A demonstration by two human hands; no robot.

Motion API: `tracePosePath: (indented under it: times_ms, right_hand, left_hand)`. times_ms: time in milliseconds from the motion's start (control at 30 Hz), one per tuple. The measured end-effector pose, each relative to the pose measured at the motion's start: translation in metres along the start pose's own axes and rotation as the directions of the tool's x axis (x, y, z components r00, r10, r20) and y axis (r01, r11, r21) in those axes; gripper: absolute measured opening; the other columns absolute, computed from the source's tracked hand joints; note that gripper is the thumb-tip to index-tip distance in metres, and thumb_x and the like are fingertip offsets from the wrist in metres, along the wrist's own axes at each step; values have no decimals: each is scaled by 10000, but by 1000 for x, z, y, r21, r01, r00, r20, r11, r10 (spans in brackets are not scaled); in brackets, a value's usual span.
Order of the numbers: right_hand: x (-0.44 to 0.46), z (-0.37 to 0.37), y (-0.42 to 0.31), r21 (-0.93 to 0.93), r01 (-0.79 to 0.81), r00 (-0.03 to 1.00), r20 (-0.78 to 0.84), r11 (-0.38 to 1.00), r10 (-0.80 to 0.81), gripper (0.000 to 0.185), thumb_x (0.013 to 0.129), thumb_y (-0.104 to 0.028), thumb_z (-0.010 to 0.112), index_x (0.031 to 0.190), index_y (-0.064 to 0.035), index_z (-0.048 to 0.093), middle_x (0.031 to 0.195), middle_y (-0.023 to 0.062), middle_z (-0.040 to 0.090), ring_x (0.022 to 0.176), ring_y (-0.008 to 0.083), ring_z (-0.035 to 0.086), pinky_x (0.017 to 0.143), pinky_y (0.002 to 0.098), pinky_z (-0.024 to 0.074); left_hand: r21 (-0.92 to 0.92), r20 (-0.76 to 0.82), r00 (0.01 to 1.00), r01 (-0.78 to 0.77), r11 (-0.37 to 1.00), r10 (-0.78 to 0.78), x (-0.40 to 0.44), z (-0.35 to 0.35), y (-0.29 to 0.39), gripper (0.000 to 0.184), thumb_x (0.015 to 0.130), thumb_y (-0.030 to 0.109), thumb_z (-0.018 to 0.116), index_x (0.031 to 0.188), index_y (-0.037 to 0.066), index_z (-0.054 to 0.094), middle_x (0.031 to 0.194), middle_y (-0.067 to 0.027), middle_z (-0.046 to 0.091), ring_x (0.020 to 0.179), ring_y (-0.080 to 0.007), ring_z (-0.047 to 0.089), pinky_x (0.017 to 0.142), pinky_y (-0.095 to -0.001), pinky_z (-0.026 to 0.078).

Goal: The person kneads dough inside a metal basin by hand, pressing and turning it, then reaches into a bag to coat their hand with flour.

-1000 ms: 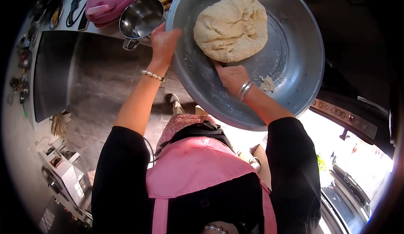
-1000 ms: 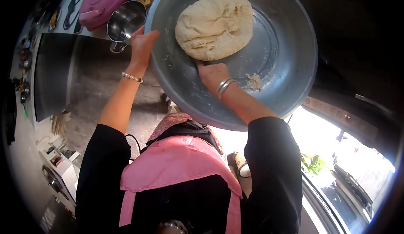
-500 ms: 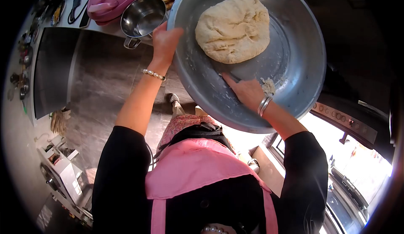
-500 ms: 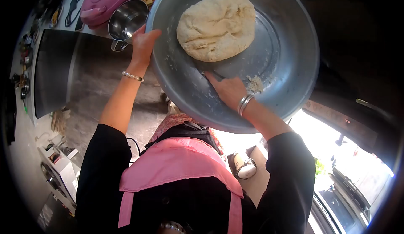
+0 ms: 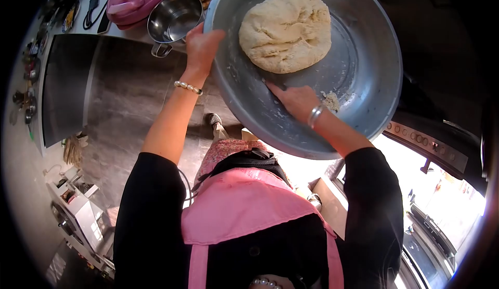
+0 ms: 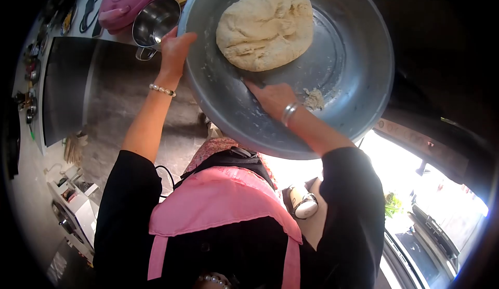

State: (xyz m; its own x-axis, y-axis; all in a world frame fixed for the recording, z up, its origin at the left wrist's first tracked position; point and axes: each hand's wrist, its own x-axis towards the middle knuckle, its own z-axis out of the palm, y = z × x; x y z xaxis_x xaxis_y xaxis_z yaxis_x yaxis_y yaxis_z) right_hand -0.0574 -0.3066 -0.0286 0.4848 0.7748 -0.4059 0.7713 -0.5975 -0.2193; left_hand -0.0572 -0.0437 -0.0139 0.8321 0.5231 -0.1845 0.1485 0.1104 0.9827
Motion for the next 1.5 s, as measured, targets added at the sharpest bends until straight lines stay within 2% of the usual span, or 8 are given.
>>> tracePosePath:
  times_ms: [67,267,800,1100,1200,1300,1400,1500]
  right_hand:
    - [19,5,-7,-12,-20,996,-93,1000,19,598,852,-56,423,1409,-260,341,703,124,624,621,287,631,576,412,485]
    - [-64,-11,39,82,71,970,225,994,-88,483,898,-113,390,1365,-233,404,851,145,669,763,305,655,648,416,499]
    - [-42,-11,13,27,145,977,155,989,-148,547,912,-106,391,1407,-332,339,841,134,604,713,303,636,660,402,497]
    - [-52,-5,14,69,135,976,161,988,-145,493,889,-100,404,1369,-205,375,904,141,586,770,320,626,658,429,494]
    - [-16,18,6,167,268,963,-48,949,-264,444,890,-97,399,1328,-171,402,925,147,583,817,322,626,668,420,496]
    - [-35,13,8,186,178,984,-64,966,-169,384,884,-88,397,1261,-126,454,951,154,577,852,332,616,709,413,499]
    - [-76,-8,34,180,79,978,175,980,-111,231,852,-64,454,1056,-46,560,986,171,584,927,338,602,802,426,491]
    - [-99,-10,88,255,3,996,-85,967,20,216,831,-36,466,1009,-34,589,1035,169,589,970,342,583,841,401,488]
  left_hand:
    - [-18,2,1000,-8,1000,8,3,-1,-3,263,697,68,598,922,-47,670,751,-17,636,654,-82,546,591,-240,441]
    - [-25,28,1000,-7,1000,7,3,-2,-3,249,705,53,597,923,-43,668,753,-16,635,650,-78,544,587,-226,435]
    - [-12,12,1000,8,1000,-8,-3,0,5,264,715,55,600,950,-53,655,783,-29,642,676,-84,560,614,-231,447]
    - [63,-11,1000,13,998,-12,-1,-1,2,259,716,60,612,950,-39,664,763,-17,632,658,-80,546,593,-230,433]
    - [24,-2,1000,19,1000,-19,-3,1,6,246,719,58,611,939,-36,664,754,-14,626,651,-78,542,588,-227,430]
    - [129,-40,999,17,991,-12,-3,1,8,238,724,54,610,939,-35,662,766,-15,630,656,-81,549,590,-225,434]
    - [0,55,998,8,1000,-8,0,-4,0,238,732,53,609,948,-32,660,781,-12,631,655,-78,545,588,-225,434]
    - [39,33,999,17,999,-18,-1,-2,4,260,741,52,605,981,-37,652,810,-15,636,695,-80,551,623,-223,439]
